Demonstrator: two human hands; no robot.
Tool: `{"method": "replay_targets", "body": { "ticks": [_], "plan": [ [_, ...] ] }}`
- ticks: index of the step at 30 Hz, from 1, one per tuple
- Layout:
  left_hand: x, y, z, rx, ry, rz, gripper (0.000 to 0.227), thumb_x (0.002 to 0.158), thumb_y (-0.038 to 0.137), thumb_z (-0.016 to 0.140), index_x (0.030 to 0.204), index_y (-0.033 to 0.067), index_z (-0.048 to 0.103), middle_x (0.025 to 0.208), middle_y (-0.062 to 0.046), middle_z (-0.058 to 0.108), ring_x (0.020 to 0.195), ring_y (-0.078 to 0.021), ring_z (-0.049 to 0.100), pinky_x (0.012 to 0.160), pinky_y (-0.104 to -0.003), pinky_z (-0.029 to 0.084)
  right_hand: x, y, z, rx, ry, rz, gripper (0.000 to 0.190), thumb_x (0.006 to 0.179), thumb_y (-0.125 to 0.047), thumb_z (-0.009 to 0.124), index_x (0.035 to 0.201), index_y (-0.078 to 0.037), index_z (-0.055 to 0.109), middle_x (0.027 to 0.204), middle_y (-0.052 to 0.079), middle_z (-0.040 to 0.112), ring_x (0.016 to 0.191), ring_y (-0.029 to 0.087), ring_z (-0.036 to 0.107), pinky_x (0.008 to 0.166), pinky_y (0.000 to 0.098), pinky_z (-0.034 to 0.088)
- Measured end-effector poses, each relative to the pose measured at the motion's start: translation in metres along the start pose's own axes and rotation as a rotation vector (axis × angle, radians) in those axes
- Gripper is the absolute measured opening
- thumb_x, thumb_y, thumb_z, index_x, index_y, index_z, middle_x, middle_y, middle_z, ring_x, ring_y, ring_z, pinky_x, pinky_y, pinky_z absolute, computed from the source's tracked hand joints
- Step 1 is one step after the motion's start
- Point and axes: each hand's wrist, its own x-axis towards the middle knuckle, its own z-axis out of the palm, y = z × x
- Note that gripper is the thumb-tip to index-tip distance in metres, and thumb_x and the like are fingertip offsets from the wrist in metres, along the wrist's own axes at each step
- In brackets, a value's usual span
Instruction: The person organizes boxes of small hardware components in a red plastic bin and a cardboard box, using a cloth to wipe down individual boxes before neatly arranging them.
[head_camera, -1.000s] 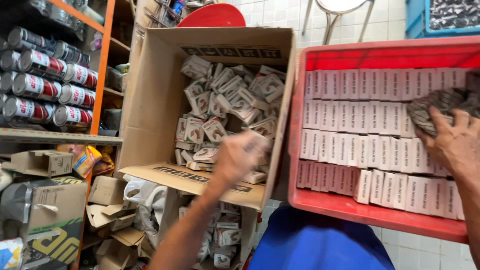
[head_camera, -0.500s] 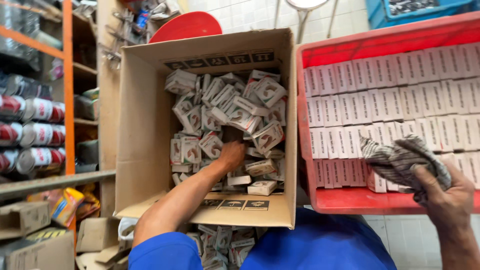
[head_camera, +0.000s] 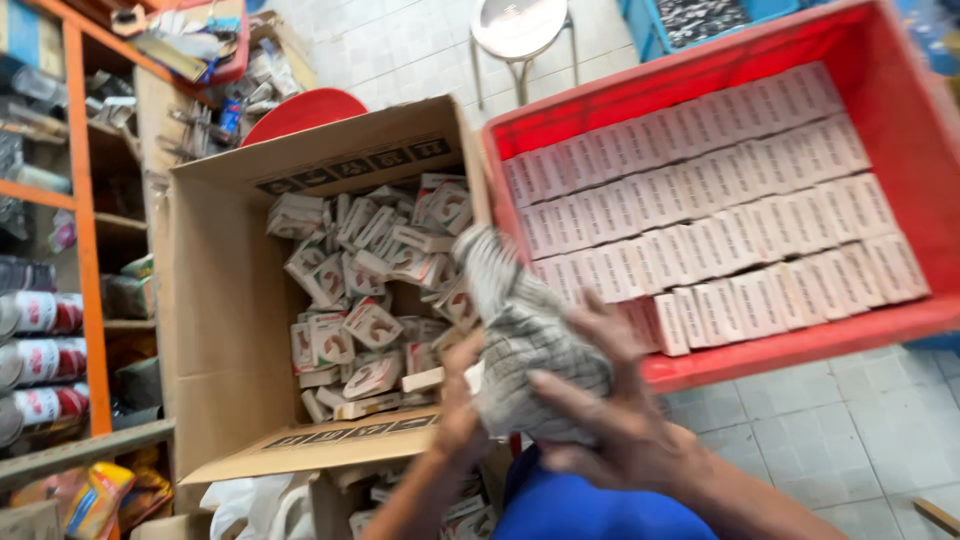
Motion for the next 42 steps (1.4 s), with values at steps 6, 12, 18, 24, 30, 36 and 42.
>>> {"method": "replay_targets", "body": {
  "ticks": [6,12,18,24,30,36,42],
  "plan": [
    [0.041,-0.028,0.141,-0.693,0.113,-0.062,0.099,0.092,0.078,0.047,0.157,0.0029,0.043,0.145,-0.029,0.055,0.129,-0.0433,0.055,0.114,-0.055,0.044,-0.029,-0.002,-0.066,-0.501,-0.036,-0.085,0.035,0.11,-0.033,0.051,0.131,-0.014,0.072,0.151,0.022,0.056,0.145,0.059,0.05,0.117,0.0647,0.045],
    [0.065,-0.095,0.193,-0.718,0.052,-0.593,0.107,0.081,0.092,0.042,0.135,0.0014,0.064,0.118,-0.015,0.074,0.101,-0.0259,0.072,0.087,-0.033,0.061,-0.103,0.015,-0.163,-0.364,-0.13,-0.073,0.03,0.11,-0.017,0.05,0.123,-0.002,0.073,0.139,0.016,0.069,0.13,0.049,0.059,0.113,0.0548,0.054],
    [0.049,-0.142,0.269,0.004,0.032,-0.467,0.073,0.095,0.069,0.041,0.127,0.0057,0.056,0.118,-0.013,0.061,0.108,-0.023,0.057,0.094,-0.036,0.051,-0.138,0.05,-0.218,-0.31,0.024,0.358,0.031,0.106,-0.019,0.06,0.134,-0.01,0.066,0.16,0.025,0.047,0.15,0.05,0.045,0.123,0.0573,0.042],
    [0.046,-0.213,0.255,-0.089,0.214,-0.638,0.038,0.093,0.039,0.077,0.091,0.0008,0.072,0.074,-0.012,0.069,0.06,-0.0219,0.069,0.055,-0.039,0.058,-0.183,0.057,-0.234,0.03,0.552,0.9,0.018,0.109,-0.027,0.058,0.105,-0.012,0.065,0.092,-0.001,0.065,0.083,0.01,0.057,0.07,0.0291,0.046],
    [0.064,-0.187,0.294,0.188,0.081,-0.402,0.037,0.095,0.036,0.069,0.113,0.005,0.063,0.106,-0.009,0.069,0.095,-0.0189,0.065,0.086,-0.038,0.058,-0.187,0.022,-0.218,0.0,0.341,0.349,0.039,0.113,-0.027,0.05,0.145,-0.007,0.063,0.171,0.029,0.029,0.158,0.043,0.04,0.13,0.053,0.043],
    [0.045,-0.188,0.288,0.549,-0.242,-0.171,0.079,0.104,0.067,0.035,0.154,0.0067,0.04,0.154,-0.014,0.041,0.144,-0.0242,0.039,0.121,-0.043,0.033,-0.174,0.023,-0.224,0.039,0.442,0.54,0.032,0.107,-0.023,0.057,0.134,-0.012,0.071,0.134,0.016,0.053,0.126,0.028,0.059,0.109,0.0387,0.052],
    [0.03,-0.196,0.278,0.086,-0.186,-0.694,0.066,0.078,0.033,0.078,0.131,0.0114,0.045,0.107,-0.006,0.055,0.092,-0.0127,0.056,0.075,-0.029,0.05,-0.156,0.046,-0.218,0.173,0.708,0.928,0.026,0.101,-0.033,0.068,0.113,-0.011,0.075,0.091,0.0,0.077,0.079,0.008,0.068,0.067,0.0248,0.055]
  ]
}}
